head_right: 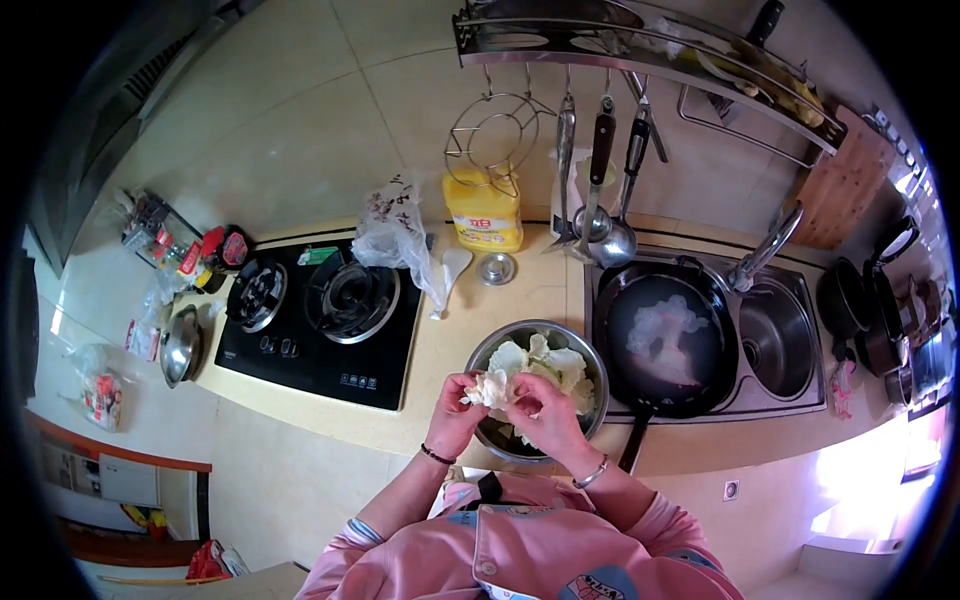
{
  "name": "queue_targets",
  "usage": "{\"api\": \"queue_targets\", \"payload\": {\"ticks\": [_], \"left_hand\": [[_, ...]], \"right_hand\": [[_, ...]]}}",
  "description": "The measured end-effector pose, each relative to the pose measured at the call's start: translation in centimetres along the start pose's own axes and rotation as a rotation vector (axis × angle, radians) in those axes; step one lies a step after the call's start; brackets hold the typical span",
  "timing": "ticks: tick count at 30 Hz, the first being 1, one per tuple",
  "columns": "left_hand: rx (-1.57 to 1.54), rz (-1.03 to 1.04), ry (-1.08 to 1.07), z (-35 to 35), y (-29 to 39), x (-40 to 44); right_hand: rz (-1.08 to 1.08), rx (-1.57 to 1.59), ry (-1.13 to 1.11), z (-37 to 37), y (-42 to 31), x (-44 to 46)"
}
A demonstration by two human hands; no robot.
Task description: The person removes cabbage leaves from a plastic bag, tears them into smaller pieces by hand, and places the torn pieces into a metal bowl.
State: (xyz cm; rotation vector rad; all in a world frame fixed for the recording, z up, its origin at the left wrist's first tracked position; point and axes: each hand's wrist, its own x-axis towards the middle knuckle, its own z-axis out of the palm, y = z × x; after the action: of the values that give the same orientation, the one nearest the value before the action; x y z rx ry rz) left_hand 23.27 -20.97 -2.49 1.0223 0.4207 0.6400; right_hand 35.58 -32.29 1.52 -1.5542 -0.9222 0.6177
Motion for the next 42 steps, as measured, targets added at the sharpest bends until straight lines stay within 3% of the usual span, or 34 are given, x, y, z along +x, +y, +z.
{"api": "queue_targets", "payload": {"ticks": [5,8,10,14,16,23,26,29,32,34,35,37,38,40,42], "left_hand": [[0.148,0.092,-0.019,0.4,0.1,-0.2],[0.016,0.031,0.024,0.1,-1.0,-0.5],[-0.308,-0.049,0.103,0.2,-1.5,-0.7],[-0.457,-0.160,0.121,0.9,-0.9,-0.8],[-0.556,-0.242,0.103,1.1,-0.6,-0.8],[-0.626,-0.381,0.017,1.0,-0.8,-0.8],[-0.620,-0.412,0.021,1.3,0.2,-0.8],[-0.550,-0.464,0.102,0.9,0.3,-0.9],[-0.575,-0.534,-0.018,-0.1,0.0,-0.7],[-0.792,-0.676,-0.138,-0.9,0.9,-0.5],[-0.825,-0.681,-0.177,-0.7,2.0,-0.4],[-0.664,-0.621,-0.136,0.1,3.5,-0.3],[-0.506,-0.561,-0.093,0.3,3.9,-0.3],[-0.478,-0.551,-0.081,0.2,3.0,-0.2],[-0.471,-0.507,-0.064,-0.1,2.0,-0.1]], "right_hand": [[0.044,0.020,-0.066,0.4,1.0,-0.2],[0.111,0.111,-0.077,0.5,1.3,-0.2],[0.241,0.341,-0.010,0.7,1.5,-0.1],[0.164,0.364,0.083,1.7,1.1,-0.8],[0.026,0.145,0.121,1.7,1.7,-0.9],[-0.095,0.093,0.056,0.8,1.8,-1.1],[-0.147,-0.065,-0.047,0.0,1.5,-0.6],[-0.317,-0.081,-0.087,-0.3,1.7,-0.3],[-0.354,-0.115,-0.122,-1.2,1.3,-0.3],[-0.476,-0.214,-0.159,-2.1,1.1,-0.2],[-0.477,-0.213,-0.157,-2.7,1.7,-0.2],[-0.229,-0.242,-0.142,-3.8,3.4,0.1],[-0.231,-0.242,-0.145,-3.7,3.0,0.2],[-0.307,-0.577,-0.052,-3.6,2.2,0.4],[-0.361,-0.651,-0.030,-3.4,1.9,0.5]]}}
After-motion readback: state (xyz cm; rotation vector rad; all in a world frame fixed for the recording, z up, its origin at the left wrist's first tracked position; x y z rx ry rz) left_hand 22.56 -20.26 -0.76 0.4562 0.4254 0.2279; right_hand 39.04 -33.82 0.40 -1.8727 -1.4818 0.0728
